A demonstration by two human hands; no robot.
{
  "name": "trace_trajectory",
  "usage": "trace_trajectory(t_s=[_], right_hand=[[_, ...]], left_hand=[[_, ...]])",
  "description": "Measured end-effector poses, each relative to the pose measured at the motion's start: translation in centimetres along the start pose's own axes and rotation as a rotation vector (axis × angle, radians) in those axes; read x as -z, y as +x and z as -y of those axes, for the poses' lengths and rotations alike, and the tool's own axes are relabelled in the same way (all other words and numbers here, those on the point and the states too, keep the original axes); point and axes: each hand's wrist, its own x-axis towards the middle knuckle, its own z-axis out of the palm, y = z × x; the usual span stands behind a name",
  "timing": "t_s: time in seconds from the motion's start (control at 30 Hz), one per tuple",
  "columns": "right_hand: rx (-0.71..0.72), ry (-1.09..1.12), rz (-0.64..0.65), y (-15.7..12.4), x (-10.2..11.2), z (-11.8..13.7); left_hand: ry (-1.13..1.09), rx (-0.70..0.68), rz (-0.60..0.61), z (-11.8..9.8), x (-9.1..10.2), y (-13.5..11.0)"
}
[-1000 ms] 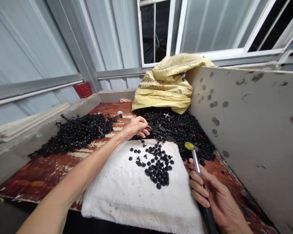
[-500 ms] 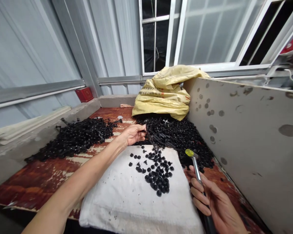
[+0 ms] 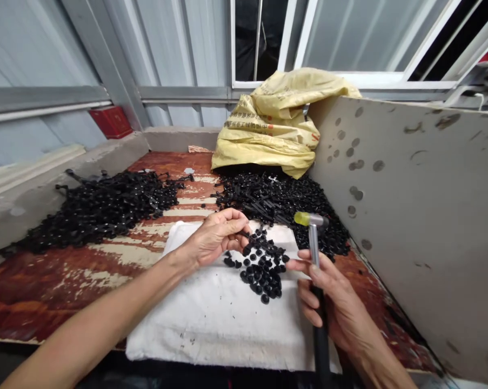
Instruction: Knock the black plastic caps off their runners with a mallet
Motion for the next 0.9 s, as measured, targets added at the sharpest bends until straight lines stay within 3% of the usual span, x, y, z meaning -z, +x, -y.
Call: trace_trajectory(t_s=[0.13, 0.27, 0.4, 0.53, 0.7, 0.8, 0.9], right_hand=[[-0.009, -0.063, 0.059, 0.8, -2.3, -0.7], [0.013, -0.135, 0.084, 1.2, -3.5, -1.2], [0.048, -0.221, 0.068, 1.0, -4.3, -1.5], [0.049, -0.333, 0.089, 0.7, -5.6, -2.3], [0.043, -0.438, 0.122, 0.5, -6.6, -2.9], [0.058, -0.493, 0.078, 0.2, -6.0, -3.0], [0.018, -0.405, 0.022, -0.5, -5.2, -3.4]], left_hand=[[0.018, 0.016, 0.088, 1.1, 0.0, -2.4], [0.161, 0.029, 0.138, 1.5, 1.4, -4.4], [0.416, 0.073, 0.216, 1.2, 2.8, -5.7], [0.71, 0.005, 0.261, 0.7, 2.3, -6.1], [0.577, 0.11, 0.169, 0.6, 2.2, -6.2], [0.443, 0.192, 0.006, 0.7, 4.2, -6.3], [0.411, 0.224, -0.096, 0.8, 6.4, -5.9]])
